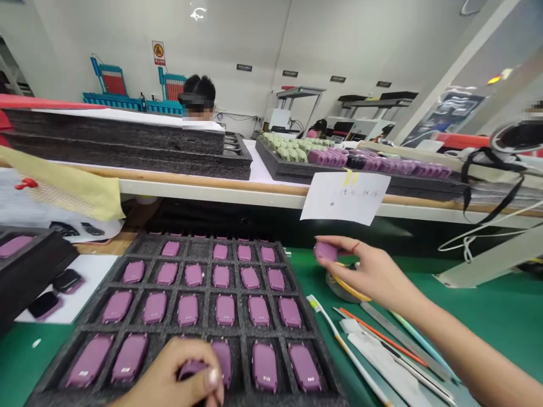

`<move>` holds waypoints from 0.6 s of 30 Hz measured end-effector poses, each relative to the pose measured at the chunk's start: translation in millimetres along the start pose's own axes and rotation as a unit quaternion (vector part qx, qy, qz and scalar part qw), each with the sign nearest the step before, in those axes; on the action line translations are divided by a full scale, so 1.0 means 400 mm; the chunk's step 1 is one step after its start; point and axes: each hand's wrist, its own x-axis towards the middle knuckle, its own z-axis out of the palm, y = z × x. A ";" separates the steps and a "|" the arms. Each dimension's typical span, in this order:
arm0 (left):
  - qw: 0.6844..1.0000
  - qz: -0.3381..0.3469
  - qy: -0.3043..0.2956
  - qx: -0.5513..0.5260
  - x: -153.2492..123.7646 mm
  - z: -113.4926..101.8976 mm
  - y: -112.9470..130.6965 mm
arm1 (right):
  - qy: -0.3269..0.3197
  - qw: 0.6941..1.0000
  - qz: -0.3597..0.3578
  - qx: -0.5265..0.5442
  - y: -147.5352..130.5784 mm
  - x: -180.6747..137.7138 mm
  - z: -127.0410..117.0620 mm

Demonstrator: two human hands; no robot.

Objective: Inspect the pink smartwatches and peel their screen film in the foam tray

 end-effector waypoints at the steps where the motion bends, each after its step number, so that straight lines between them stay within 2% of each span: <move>1: 1.000 -0.011 0.007 -0.025 0.004 0.002 0.008 | -0.026 0.999 -0.020 0.002 -0.044 -0.047 0.024; 2: 0.999 -0.029 -0.001 -0.046 0.006 0.004 0.016 | -0.074 0.995 -0.073 0.000 -0.086 -0.094 0.054; 5: 0.990 -0.041 0.011 -0.133 0.007 0.003 0.037 | -0.162 0.966 -0.203 0.002 -0.185 -0.206 0.154; 8: 0.976 -0.022 0.045 -0.213 0.003 0.001 0.052 | -0.189 0.949 -0.250 0.013 -0.234 -0.246 0.223; 10: 0.960 -0.010 0.054 -0.273 0.003 0.003 0.059 | -0.188 0.948 -0.256 0.022 -0.257 -0.235 0.235; 14: 0.924 0.005 0.041 -0.380 0.015 0.013 0.066 | -0.149 0.948 -0.270 0.079 -0.326 -0.191 0.214; 18: 0.900 0.006 0.036 -0.434 0.030 0.022 0.052 | -0.160 0.920 -0.334 0.125 -0.376 -0.199 0.230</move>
